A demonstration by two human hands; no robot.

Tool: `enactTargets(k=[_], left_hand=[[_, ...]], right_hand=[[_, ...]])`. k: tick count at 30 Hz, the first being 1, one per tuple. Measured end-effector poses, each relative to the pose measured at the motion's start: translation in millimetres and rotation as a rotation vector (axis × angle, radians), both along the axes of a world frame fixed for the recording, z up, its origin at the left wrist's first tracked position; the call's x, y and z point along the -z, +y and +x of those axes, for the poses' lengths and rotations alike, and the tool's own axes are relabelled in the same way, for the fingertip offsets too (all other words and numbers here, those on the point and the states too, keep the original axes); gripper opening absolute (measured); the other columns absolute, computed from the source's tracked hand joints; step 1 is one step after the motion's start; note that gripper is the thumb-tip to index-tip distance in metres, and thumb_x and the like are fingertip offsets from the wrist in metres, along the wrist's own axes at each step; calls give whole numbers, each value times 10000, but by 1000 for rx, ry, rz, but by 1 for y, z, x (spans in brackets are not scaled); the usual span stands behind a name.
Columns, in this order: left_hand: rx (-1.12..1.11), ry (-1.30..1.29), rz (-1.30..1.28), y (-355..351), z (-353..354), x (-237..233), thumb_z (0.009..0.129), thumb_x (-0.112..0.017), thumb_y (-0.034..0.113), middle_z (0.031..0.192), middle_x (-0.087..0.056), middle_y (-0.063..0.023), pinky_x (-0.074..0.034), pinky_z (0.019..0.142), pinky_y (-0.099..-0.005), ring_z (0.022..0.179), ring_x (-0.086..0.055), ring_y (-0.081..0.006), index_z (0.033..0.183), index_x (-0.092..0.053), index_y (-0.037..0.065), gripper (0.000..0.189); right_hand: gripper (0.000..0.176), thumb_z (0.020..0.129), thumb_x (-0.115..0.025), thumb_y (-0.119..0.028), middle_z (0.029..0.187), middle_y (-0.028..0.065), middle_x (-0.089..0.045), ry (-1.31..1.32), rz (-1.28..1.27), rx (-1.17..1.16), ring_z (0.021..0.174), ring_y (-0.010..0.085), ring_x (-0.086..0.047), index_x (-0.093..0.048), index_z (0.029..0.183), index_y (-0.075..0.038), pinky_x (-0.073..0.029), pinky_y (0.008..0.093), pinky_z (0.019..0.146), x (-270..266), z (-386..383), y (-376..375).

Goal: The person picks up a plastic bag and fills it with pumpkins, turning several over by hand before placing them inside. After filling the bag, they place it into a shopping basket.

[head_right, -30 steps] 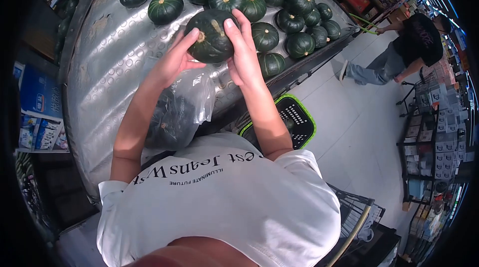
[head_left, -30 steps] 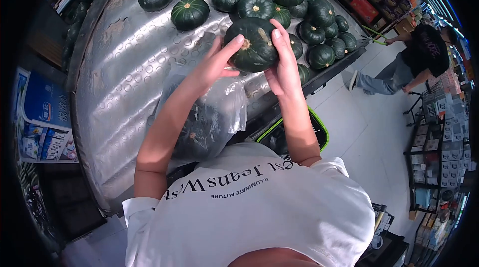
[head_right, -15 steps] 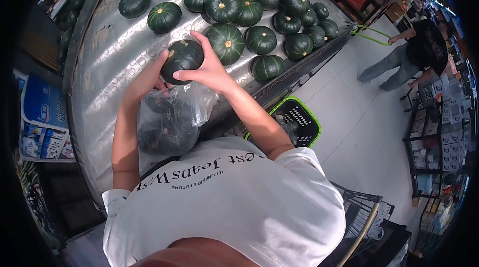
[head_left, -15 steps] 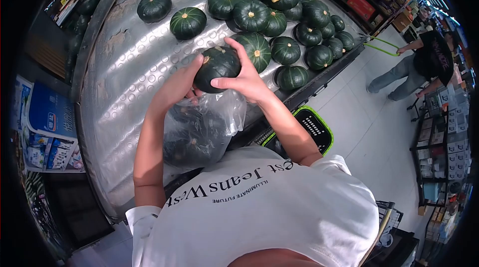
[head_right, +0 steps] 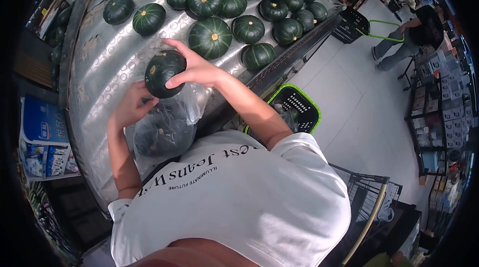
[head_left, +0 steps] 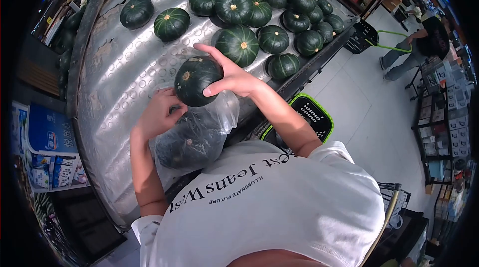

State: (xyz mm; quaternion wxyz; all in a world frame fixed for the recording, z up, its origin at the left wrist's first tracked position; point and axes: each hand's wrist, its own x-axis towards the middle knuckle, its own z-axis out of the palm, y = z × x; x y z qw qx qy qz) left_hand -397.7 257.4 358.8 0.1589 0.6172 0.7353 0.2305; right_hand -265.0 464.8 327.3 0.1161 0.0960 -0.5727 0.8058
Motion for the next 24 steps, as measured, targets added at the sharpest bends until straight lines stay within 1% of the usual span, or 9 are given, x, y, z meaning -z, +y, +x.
enactTargets(k=[2, 4, 7, 10, 13, 16, 19, 22, 24], left_hand=[[-66, -64, -33, -1, 3, -1, 754, -659, 175, 899, -608, -91, -357, 893, -435, 859, -553, -277, 936, -646, 51, 220], [-218, -79, -41, 2, 10, -3, 769, -639, 160, 980, -612, -88, -321, 938, -472, 916, -552, -284, 955, -652, 69, 206], [-172, -52, -83, 9, 5, 8, 784, -634, 163, 1040, -611, -85, -294, 977, -462, 974, -553, -280, 944, -662, 84, 181], [-29, 2, 102, 9, 5, 12, 765, -659, 171, 1046, -618, -66, -271, 1003, -440, 977, -563, -255, 913, -676, 94, 168], [180, -191, -37, -6, 6, -11, 741, -681, 139, 1030, -617, -35, -233, 1028, -434, 1006, -556, -226, 861, -699, 96, 129], [68, -455, -39, -21, 1, -30, 717, -687, 84, 1001, -607, -13, -175, 1060, -441, 1025, -544, -192, 819, -709, 93, 105], [56, -493, 9, -29, -5, -29, 699, -692, 50, 929, -579, -29, -183, 1069, -461, 1014, -537, -200, 790, -710, 74, 96], [-38, -626, 233, -35, -3, -15, 715, -667, 46, 877, -542, -49, -239, 1052, -442, 942, -528, -224, 789, -685, 34, 77], [-42, -679, 502, -38, -19, -5, 744, -632, 46, 858, -510, -54, -304, 982, -407, 898, -494, -219, 790, -659, 9, 64]], right_hand=[[990, 615, -741, -2, 1341, 116, -383, -1, -14, -6, 1224, 208, -418, -210, 1449, -63, -323, 323, 1048, -5, 2, 0], [966, 622, -722, 18, 1329, 111, -401, -25, -61, 1, 1201, 197, -443, -225, 1445, -74, -361, 309, 1017, -4, 2, 1], [940, 634, -701, 36, 1311, 104, -426, -73, -134, 6, 1179, 182, -466, -237, 1441, -89, -399, 295, 979, 0, -1, 0], [943, 631, -700, 44, 1308, 103, -428, -86, -108, 29, 1174, 191, -467, -236, 1441, -87, -394, 297, 985, 2, -2, -1], [985, 613, -730, 28, 1303, 109, -430, -73, -5, 61, 1173, 204, -466, -217, 1446, -80, -382, 305, 996, 2, -4, 1], [1045, 587, -770, -3, 1298, 120, -433, -39, 61, -18, 1178, 217, -459, -188, 1453, -65, -366, 318, 1010, -1, -3, -3], [1110, 561, -814, -59, 1284, 148, -440, 43, 325, -75, 1177, 230, -462, -159, 1456, -43, -360, 332, 1012, -9, -1, -6], [1147, 527, -819, -97, 1259, 166, -455, 97, 524, -89, 1161, 238, -473, -151, 1457, -34, -371, 316, 996, -19, -3, -10], [1156, 513, -811, -105, 1252, 170, -463, 100, 653, -87, 1156, 239, -477, -149, 1458, -31, -376, 307, 987, -27, -3, -15]])
